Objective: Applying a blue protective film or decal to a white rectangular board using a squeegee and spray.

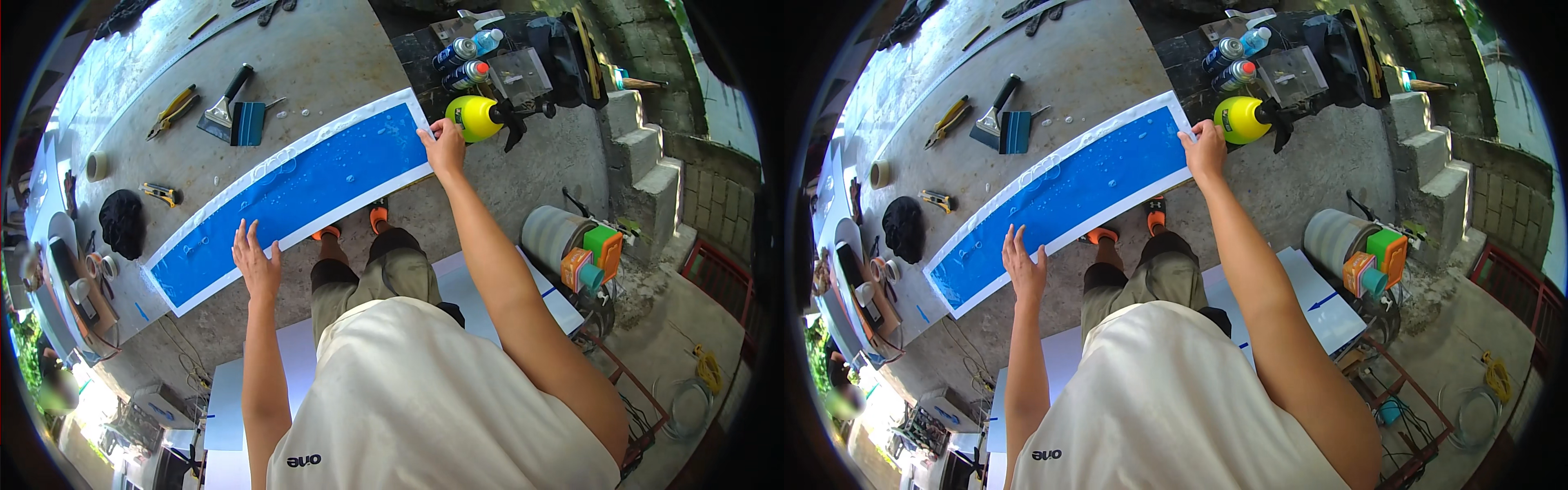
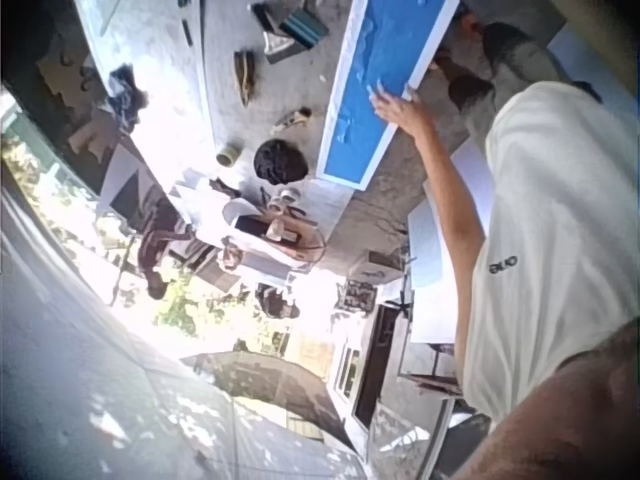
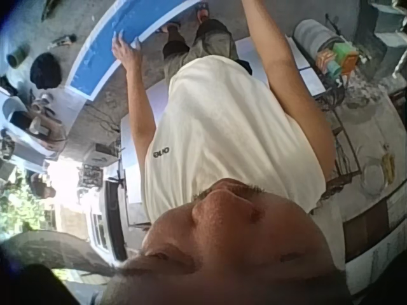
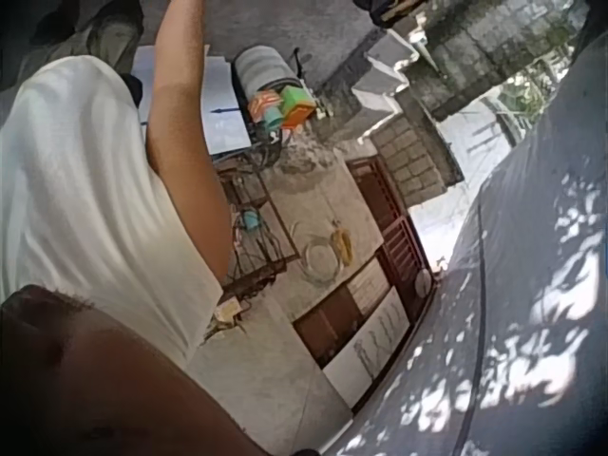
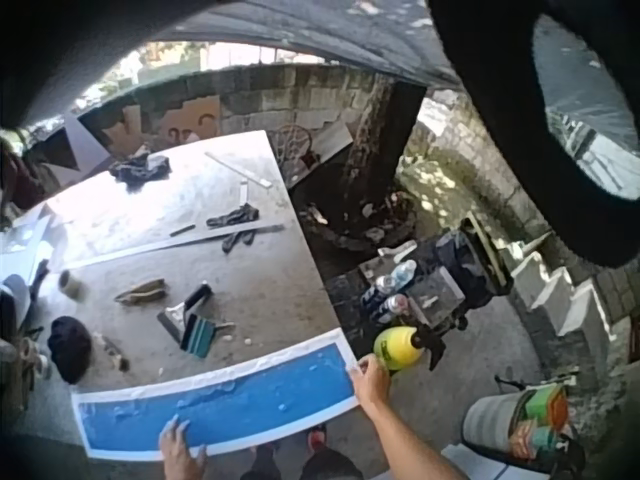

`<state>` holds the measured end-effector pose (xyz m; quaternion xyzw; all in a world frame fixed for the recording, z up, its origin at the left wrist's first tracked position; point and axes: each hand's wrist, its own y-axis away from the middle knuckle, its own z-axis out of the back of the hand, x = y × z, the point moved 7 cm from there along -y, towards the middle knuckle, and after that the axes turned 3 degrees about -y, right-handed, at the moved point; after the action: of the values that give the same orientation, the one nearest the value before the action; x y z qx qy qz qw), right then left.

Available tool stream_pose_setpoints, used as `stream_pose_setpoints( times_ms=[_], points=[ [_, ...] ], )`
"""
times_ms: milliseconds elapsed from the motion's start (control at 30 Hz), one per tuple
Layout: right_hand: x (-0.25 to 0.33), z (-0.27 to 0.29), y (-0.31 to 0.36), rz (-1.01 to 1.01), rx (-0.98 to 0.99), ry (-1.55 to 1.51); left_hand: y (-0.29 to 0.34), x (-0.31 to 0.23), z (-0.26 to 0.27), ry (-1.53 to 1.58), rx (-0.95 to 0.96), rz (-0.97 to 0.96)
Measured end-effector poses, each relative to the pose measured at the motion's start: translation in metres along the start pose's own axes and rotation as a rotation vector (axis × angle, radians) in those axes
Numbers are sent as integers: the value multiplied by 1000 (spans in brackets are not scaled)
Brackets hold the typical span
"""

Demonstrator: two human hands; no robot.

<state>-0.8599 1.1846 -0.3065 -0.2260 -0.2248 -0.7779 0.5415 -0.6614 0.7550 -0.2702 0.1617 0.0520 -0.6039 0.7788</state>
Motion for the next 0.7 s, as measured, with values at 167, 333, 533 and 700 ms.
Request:
stream_pose_setpoints(
  times_ms=[167, 333, 533, 700],
  points=[
    [14, -6, 13, 255, 210, 63, -2, -12, -3, -44, 23, -3],
    [47, -2, 21, 332, 185, 132, -3, -13, -1, 13, -4, 30],
    [142, -57, 98, 700, 393, 153, -17, -21, -13, 38, 70, -61],
    [203, -102, 146, 843, 480, 213, -17, 28, 3, 56, -34, 156]
  ],
)
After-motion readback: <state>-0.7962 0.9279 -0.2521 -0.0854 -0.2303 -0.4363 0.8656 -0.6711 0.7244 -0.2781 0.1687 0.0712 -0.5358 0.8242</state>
